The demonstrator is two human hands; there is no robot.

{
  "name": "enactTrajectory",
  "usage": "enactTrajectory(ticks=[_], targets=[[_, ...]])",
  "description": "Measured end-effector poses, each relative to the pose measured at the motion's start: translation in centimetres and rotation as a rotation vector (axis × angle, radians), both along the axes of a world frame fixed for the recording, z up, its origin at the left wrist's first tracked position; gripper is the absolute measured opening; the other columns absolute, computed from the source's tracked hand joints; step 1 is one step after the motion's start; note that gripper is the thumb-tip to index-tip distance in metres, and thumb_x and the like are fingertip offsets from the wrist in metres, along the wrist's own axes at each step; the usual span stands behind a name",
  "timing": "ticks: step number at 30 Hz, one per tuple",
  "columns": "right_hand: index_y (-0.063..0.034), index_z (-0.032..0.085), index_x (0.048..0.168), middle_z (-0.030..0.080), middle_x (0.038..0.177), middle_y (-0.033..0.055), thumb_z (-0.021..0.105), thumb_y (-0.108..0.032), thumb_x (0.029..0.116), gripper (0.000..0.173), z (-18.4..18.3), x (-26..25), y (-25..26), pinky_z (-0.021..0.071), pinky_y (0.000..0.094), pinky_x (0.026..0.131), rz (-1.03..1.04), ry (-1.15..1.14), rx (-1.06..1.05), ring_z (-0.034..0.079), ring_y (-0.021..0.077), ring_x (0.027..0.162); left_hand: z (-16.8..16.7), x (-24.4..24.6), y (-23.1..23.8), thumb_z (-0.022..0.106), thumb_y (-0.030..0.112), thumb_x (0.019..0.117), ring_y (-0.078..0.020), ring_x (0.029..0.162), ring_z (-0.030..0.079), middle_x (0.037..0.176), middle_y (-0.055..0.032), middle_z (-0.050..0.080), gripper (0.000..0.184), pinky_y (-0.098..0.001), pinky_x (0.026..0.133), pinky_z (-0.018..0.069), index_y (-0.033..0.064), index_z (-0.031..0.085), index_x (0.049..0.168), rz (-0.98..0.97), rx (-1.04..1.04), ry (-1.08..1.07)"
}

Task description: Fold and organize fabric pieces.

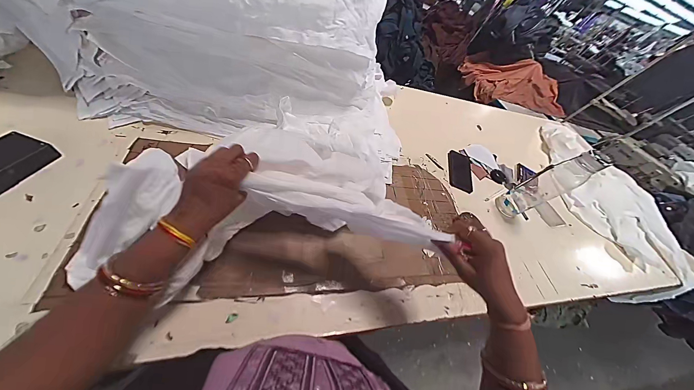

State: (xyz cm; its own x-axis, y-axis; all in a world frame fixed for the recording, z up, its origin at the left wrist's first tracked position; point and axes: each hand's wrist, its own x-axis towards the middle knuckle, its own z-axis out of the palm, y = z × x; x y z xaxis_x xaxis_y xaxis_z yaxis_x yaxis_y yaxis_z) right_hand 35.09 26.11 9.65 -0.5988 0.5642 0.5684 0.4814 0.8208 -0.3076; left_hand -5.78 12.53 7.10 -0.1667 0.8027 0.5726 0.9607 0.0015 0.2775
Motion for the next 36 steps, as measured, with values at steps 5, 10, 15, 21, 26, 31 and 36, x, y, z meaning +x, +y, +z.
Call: enactTrajectory(ticks=[5, 10, 15, 21, 26, 31, 36], targets=[[0.0004, 0.071, 0.091, 0.066, 0.073, 0.0128, 0.061, -0.037, 0.0957, 0.039, 0.5, -4.5, -3.5, 0.0482, 0.0389, 0.06, -0.031, 0.071, 0.067, 0.061, 0.026, 0.066, 2.7, -1.7, 2.5, 0.078, -0.005, 0.0802, -0.0596, 0.12, 0.051, 0.125, -0.0366, 0.057, 0.049, -0.0737, 0.088, 0.0436, -0.0083, 0.061, 0.125, 0.184, -0.485, -0.13], [-0.0106, 0.065, 0.09, 0.066, 0.078, 0.0024, 0.066, -0.033, 0.0954, 0.023, 1.1, -6.6, -4.6, 0.0379, 0.0215, 0.085, 0.184, 0.212, 0.102, 0.056, 0.0104, 0.083, 5.4, 6.9, -0.6, 0.062, 0.042, 0.0969, -0.0382, 0.141, 0.048, 0.148, -0.0216, 0.054, 0.067, -0.06, 0.116, 0.0338, -0.0012, 0.048, 0.147, -0.804, -0.294, -0.156], [-0.0269, 0.071, 0.092, 0.065, 0.086, -0.0186, 0.078, -0.035, 0.0888, 0.012, 2.2, -6.3, -5.0, 0.0426, 0.0092, 0.086, 0.455, 0.408, -0.425, 0.057, -0.0104, 0.091, 5.8, 10.2, 0.9, 0.041, 0.019, 0.1083, -0.0029, 0.075, 0.054, 0.076, -0.0007, 0.056, 0.033, -0.0192, 0.069, 0.0426, 0.0019, 0.062, 0.089, -1.158, -0.355, -0.693], [-0.0276, 0.075, 0.09, 0.07, 0.094, -0.0161, 0.08, -0.032, 0.0862, 0.008, -0.3, -4.7, -4.2, 0.0533, 0.0115, 0.076, 0.511, 0.685, -1.009, 0.064, -0.0068, 0.087, 4.6, 7.5, 2.0, 0.046, 0.019, 0.1044, 0.0145, 0.058, 0.048, 0.062, 0.0199, 0.052, 0.035, -0.0061, 0.052, 0.0379, 0.0208, 0.057, 0.071, -1.216, -0.603, -1.018], [-0.0326, 0.08, 0.095, 0.075, 0.088, -0.0185, 0.079, -0.043, 0.0829, 0.016, -2.7, -3.6, -4.5, 0.0564, 0.0125, 0.074, 0.399, 0.669, -1.139, 0.068, -0.0093, 0.081, 1.0, 5.6, 3.3, 0.057, 0.025, 0.0997, -0.0223, 0.085, 0.069, 0.088, -0.0146, 0.074, 0.03, -0.0371, 0.08, 0.0504, 0.0003, 0.073, 0.097, -0.855, -0.197, -0.289], [-0.0214, 0.074, 0.1, 0.072, 0.098, -0.0161, 0.062, -0.03, 0.1023, 0.015, -3.4, -2.1, -2.7, 0.0469, 0.013, 0.088, 0.879, 0.543, -0.953, 0.062, -0.0076, 0.098, -0.6, 5.9, 3.7, 0.047, 0.027, 0.1079, -0.0193, 0.14, 0.044, 0.124, -0.0132, 0.063, 0.031, -0.0308, 0.12, 0.0287, 0.0068, 0.067, 0.095, -1.105, -0.099, -0.427], [-0.0153, 0.065, 0.102, 0.066, 0.09, -0.0111, 0.051, -0.032, 0.1081, 0.023, -2.1, -3.9, -1.9, 0.0451, 0.0124, 0.085, 0.946, 0.345, -0.799, 0.059, -0.0086, 0.091, 1.7, 8.9, 0.7, 0.05, 0.021, 0.1067, -0.0141, 0.115, 0.053, 0.119, -0.0168, 0.053, 0.025, -0.0166, 0.099, 0.0416, 0.0094, 0.071, 0.1, -1.265, -0.164, -0.403]])
